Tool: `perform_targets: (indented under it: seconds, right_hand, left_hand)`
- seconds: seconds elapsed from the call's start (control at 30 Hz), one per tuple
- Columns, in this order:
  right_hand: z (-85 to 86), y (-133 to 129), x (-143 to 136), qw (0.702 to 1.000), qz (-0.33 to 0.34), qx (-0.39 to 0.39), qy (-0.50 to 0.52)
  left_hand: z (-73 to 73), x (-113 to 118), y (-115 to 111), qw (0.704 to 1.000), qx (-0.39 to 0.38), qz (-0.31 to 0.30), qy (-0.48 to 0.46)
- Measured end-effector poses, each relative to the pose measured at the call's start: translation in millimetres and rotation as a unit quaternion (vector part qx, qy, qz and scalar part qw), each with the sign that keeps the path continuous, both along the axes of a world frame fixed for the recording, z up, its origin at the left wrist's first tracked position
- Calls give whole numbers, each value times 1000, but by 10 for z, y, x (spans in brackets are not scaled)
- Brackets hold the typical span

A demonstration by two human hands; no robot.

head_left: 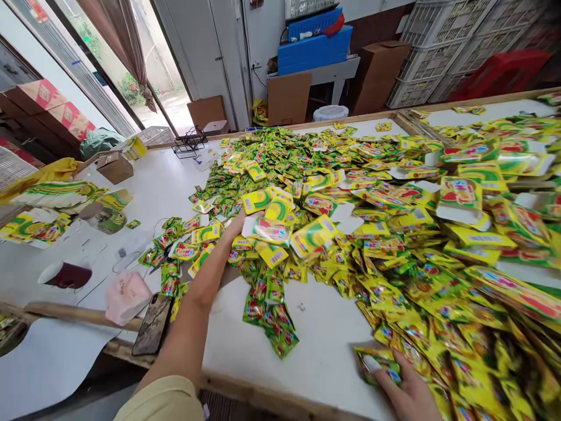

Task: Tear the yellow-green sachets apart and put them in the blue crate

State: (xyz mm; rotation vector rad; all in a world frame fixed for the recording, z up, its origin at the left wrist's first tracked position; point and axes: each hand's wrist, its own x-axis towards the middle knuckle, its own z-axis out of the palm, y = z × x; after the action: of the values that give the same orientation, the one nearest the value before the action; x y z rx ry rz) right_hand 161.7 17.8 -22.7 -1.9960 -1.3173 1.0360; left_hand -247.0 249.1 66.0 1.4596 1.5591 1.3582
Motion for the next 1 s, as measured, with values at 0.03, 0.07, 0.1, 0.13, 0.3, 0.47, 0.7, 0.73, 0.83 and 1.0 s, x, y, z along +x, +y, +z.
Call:
perform_targets:
  seconds: [0.03,0.07,0.1,0.13,0.3,0.47,0.7,0.73,0.83,1.0]
  right_hand:
    - [21,-1,-23,1000,2,3,-1]
    - [41,-5,-43,1000,11,5,0]
    - [62,-11,-59,1000,16,7,2]
    - [85,-19,-72,1000,21,5,9]
    - [203,-63,-96,996,51,51,51]
    - [199,-102,-82,988,3,103,115]
    - [283,-149,-219,959,-74,116,250]
    - [315,-160,-251,955,-64,117,264]
    - [378,-195,-318,944,-34,122,303]
    - [370,-236,-328,925,-33,131,354]
  left_hand:
    - [13,119,-67,998,-6,-61,-6]
    - [29,229,-132,993,-16,-116,-5]
    - [48,324,-194,987,-33,-159,8]
    - [70,399,-254,982,-46,-180,23]
    - [260,395,-499,969,-120,-149,156]
    - [561,145,-893,905,-152,58,392]
    - [273,1351,-2060,974,6,-20,224]
    - [181,1609,-2197,981,-15,-81,176]
    - [-17,2205,-2453,980,-66,-174,63]
    - [-113,2497,-2464,964,-133,-213,-92]
